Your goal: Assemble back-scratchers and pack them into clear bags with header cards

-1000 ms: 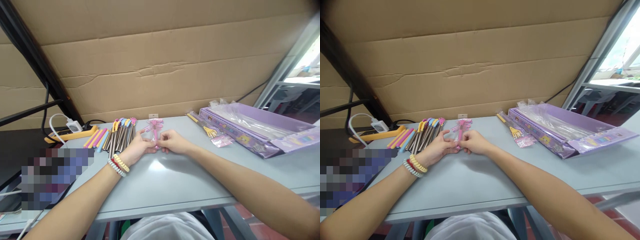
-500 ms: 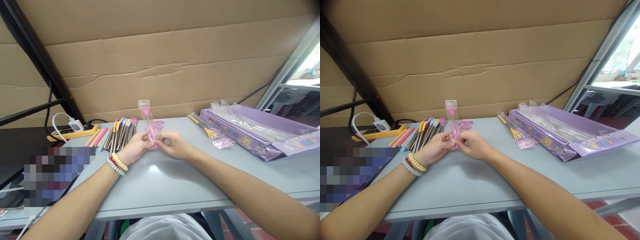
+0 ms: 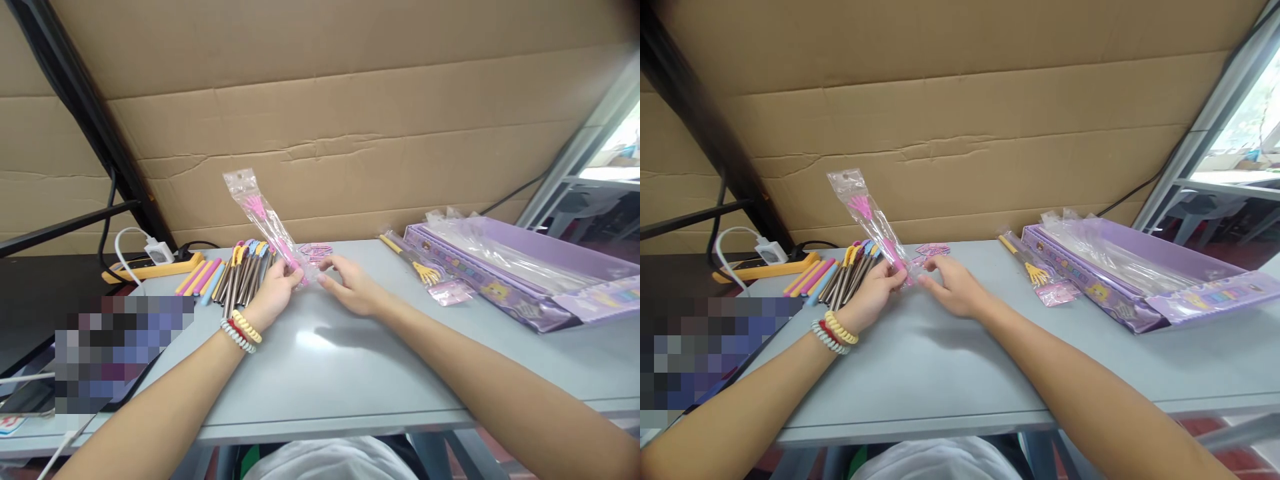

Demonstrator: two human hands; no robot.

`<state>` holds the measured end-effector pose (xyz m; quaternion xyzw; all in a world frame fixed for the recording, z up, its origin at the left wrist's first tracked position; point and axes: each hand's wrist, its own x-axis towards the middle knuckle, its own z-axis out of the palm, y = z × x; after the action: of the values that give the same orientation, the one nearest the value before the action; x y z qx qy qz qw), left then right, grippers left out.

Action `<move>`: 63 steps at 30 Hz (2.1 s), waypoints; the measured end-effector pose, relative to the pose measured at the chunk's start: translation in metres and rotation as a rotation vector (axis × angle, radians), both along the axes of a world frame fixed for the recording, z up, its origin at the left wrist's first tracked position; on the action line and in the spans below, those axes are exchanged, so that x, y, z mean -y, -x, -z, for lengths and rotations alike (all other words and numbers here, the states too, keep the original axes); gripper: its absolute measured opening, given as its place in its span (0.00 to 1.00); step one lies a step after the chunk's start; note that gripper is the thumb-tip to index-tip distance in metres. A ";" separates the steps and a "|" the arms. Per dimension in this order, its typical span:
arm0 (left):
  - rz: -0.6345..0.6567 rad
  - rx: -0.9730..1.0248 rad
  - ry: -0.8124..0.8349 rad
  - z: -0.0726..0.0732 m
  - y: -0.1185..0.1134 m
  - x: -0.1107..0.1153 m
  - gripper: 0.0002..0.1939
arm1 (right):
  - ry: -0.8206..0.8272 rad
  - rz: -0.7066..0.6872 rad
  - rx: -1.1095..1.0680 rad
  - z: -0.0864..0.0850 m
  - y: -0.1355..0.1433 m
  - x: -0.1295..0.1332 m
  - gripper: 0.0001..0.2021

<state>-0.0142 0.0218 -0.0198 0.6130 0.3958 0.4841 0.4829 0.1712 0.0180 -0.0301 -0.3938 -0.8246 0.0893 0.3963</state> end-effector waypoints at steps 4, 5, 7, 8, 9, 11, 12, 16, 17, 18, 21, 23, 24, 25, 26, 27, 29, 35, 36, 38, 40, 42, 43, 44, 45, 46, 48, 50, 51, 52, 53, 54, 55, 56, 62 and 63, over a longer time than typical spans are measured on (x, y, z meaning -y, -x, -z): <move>-0.193 -0.281 -0.193 0.001 0.011 -0.012 0.04 | 0.114 0.167 0.170 0.010 -0.015 -0.018 0.25; -0.237 -0.370 -0.247 0.000 0.013 -0.014 0.04 | 0.133 0.182 0.238 0.012 -0.018 -0.021 0.27; -0.299 -0.561 -0.347 -0.001 0.017 -0.015 0.04 | 0.180 0.205 0.373 0.014 -0.021 -0.025 0.32; -0.313 -0.650 -0.385 -0.002 0.018 -0.015 0.04 | 0.214 0.219 0.432 0.015 -0.021 -0.026 0.34; -0.315 -0.721 -0.413 -0.002 0.018 -0.014 0.04 | 0.254 0.236 0.483 0.016 -0.020 -0.026 0.37; -0.302 -0.798 -0.444 -0.002 0.017 -0.013 0.04 | 0.331 0.266 0.560 0.016 -0.016 -0.025 0.40; -0.292 -0.813 -0.447 -0.001 0.016 -0.013 0.05 | 0.360 0.278 0.588 0.016 -0.013 -0.024 0.41; -0.261 -0.848 -0.455 0.003 0.011 -0.012 0.07 | 0.408 0.323 0.629 0.013 -0.007 -0.023 0.41; -0.256 -0.859 -0.460 0.004 0.010 -0.012 0.08 | 0.406 0.326 0.624 0.012 -0.007 -0.022 0.40; -0.252 -0.870 -0.464 0.004 0.010 -0.012 0.08 | 0.400 0.325 0.616 0.011 -0.007 -0.022 0.40; -0.247 -0.894 -0.465 0.005 0.010 -0.013 0.08 | 0.365 0.315 0.587 0.010 -0.008 -0.022 0.40; -0.241 -0.896 -0.463 0.005 0.010 -0.013 0.08 | 0.357 0.321 0.583 0.011 -0.008 -0.022 0.41; -0.237 -0.894 -0.463 0.004 0.010 -0.013 0.08 | 0.362 0.329 0.587 0.011 -0.007 -0.023 0.41; -0.231 -0.892 -0.464 0.004 0.009 -0.013 0.08 | 0.374 0.339 0.595 0.012 -0.007 -0.023 0.42; -0.226 -0.889 -0.465 0.004 0.008 -0.013 0.08 | 0.389 0.349 0.605 0.013 -0.006 -0.024 0.42; -0.222 -0.888 -0.465 0.004 0.008 -0.012 0.09 | 0.403 0.357 0.613 0.013 -0.005 -0.024 0.42; -0.221 -0.893 -0.460 0.004 0.006 -0.012 0.09 | 0.419 0.359 0.619 0.013 -0.005 -0.025 0.42; -0.216 -0.905 -0.472 0.002 0.009 -0.010 0.09 | 0.315 0.337 0.561 0.004 -0.006 -0.019 0.37; -0.220 -0.905 -0.468 0.002 0.010 -0.010 0.10 | 0.266 0.321 0.562 0.001 -0.006 -0.016 0.33; -0.228 -0.907 -0.461 0.001 0.013 -0.011 0.10 | 0.182 0.293 0.566 -0.006 -0.007 -0.012 0.25; -0.235 -0.913 -0.461 0.000 0.016 -0.013 0.11 | 0.150 0.299 0.545 -0.012 -0.008 -0.008 0.18; -0.238 -0.922 -0.464 0.000 0.018 -0.014 0.11 | 0.162 0.318 0.495 -0.015 -0.012 -0.007 0.14; -0.236 -0.928 -0.466 0.000 0.018 -0.014 0.11 | 0.179 0.303 0.476 -0.016 -0.014 -0.007 0.14; -0.230 -0.935 -0.470 0.000 0.019 -0.014 0.11 | 0.203 0.267 0.467 -0.015 -0.017 -0.007 0.17; -0.221 -0.941 -0.478 0.000 0.019 -0.014 0.12 | 0.237 0.215 0.471 -0.014 -0.020 -0.008 0.21; -0.209 -0.948 -0.489 0.000 0.020 -0.014 0.12 | 0.276 0.162 0.484 -0.013 -0.022 -0.009 0.23; -0.183 -0.961 -0.511 0.000 0.020 -0.014 0.13 | 0.347 0.108 0.508 -0.010 -0.024 -0.010 0.22; -0.162 -0.974 -0.528 0.000 0.021 -0.014 0.13 | 0.390 0.140 0.508 -0.009 -0.024 -0.011 0.19; -0.156 -0.979 -0.533 0.000 0.021 -0.014 0.13 | 0.406 0.172 0.506 -0.010 -0.023 -0.011 0.19; -0.152 -0.985 -0.536 0.000 0.021 -0.014 0.14 | 0.423 0.201 0.506 -0.011 -0.021 -0.012 0.18; -0.146 -0.990 -0.536 0.000 0.021 -0.013 0.14 | 0.440 0.226 0.509 -0.012 -0.020 -0.012 0.18; -0.137 -0.996 -0.535 0.001 0.021 -0.013 0.14 | 0.456 0.243 0.516 -0.013 -0.019 -0.012 0.18; -0.125 -1.001 -0.534 0.001 0.021 -0.013 0.14 | 0.468 0.255 0.525 -0.015 -0.018 -0.012 0.18; -0.111 -1.005 -0.533 0.001 0.021 -0.013 0.14 | 0.476 0.263 0.534 -0.016 -0.017 -0.013 0.18; -0.054 -0.995 -0.543 0.002 0.021 -0.012 0.14 | 0.430 0.236 0.559 -0.018 -0.024 -0.011 0.19; -0.049 -1.002 -0.545 0.001 0.022 -0.012 0.14 | 0.424 0.203 0.561 -0.017 -0.025 -0.011 0.19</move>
<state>-0.0359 0.0339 -0.0212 0.8608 0.4515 0.2299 0.0491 0.1963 0.0289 -0.0127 -0.5562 -0.8211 0.1070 0.0709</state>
